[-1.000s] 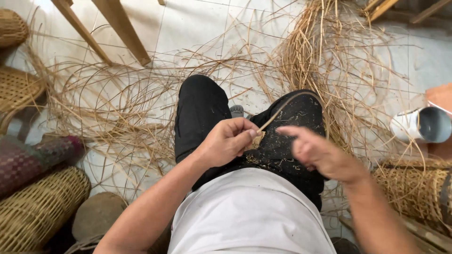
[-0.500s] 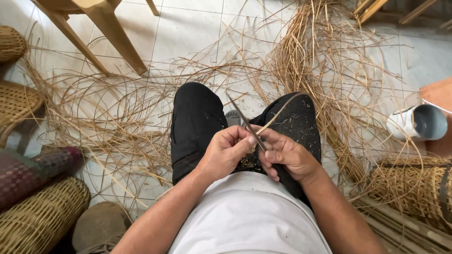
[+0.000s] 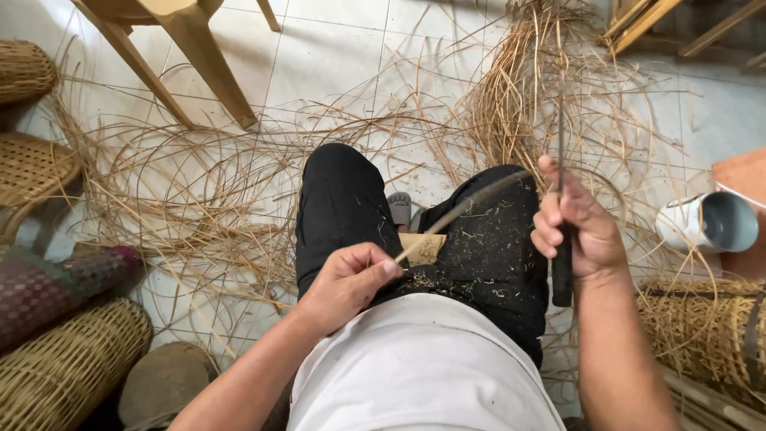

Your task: Shaving and smoothing rattan strips using a hand knife while sitting on the floor of a workshop.

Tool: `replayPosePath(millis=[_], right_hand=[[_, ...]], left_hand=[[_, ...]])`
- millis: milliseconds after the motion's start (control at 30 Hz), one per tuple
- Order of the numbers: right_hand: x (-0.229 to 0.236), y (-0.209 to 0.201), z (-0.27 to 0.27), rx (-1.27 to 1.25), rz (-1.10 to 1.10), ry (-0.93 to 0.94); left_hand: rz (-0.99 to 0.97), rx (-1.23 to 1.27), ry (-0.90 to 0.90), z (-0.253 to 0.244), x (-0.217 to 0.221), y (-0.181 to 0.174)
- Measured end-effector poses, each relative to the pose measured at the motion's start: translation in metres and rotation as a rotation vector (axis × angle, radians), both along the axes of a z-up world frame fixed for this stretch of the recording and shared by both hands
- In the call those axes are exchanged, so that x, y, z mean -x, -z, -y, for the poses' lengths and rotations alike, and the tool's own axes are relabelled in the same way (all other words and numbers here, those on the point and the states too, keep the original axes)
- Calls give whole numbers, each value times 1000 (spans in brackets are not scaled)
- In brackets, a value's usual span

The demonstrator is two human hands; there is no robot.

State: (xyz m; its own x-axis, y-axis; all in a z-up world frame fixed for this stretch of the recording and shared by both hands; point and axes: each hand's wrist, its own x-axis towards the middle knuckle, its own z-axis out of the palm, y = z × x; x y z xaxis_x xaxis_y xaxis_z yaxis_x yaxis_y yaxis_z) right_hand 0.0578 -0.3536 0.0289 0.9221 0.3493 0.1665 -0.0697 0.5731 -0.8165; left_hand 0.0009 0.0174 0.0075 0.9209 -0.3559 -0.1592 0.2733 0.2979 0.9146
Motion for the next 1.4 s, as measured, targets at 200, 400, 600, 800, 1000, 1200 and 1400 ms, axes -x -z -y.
replayPosePath(millis=[200,400,600,800,1000,1200,1400], right_hand=[[41,7,-74,66,-105,-283],[24,40,-80,-107,-105,-246],[11,38,-33,-130,-60,-201],[-9,12,-24,-201,-17,-154],[29,9,-98,10,-70,-275],[33,41,-97,104,-161,-192],[27,6,-58,-125,-104,-242]], left_hand=[[141,-41,33,34,-26,2],[123,-126,277,23,-24,-27],[-10,-343,226,-32,-30,17],[115,-409,158,-38,-22,8],[207,-396,3,15,-29,8],[247,-331,27,29,-19,-9],[268,-479,79,-1,15,-42]])
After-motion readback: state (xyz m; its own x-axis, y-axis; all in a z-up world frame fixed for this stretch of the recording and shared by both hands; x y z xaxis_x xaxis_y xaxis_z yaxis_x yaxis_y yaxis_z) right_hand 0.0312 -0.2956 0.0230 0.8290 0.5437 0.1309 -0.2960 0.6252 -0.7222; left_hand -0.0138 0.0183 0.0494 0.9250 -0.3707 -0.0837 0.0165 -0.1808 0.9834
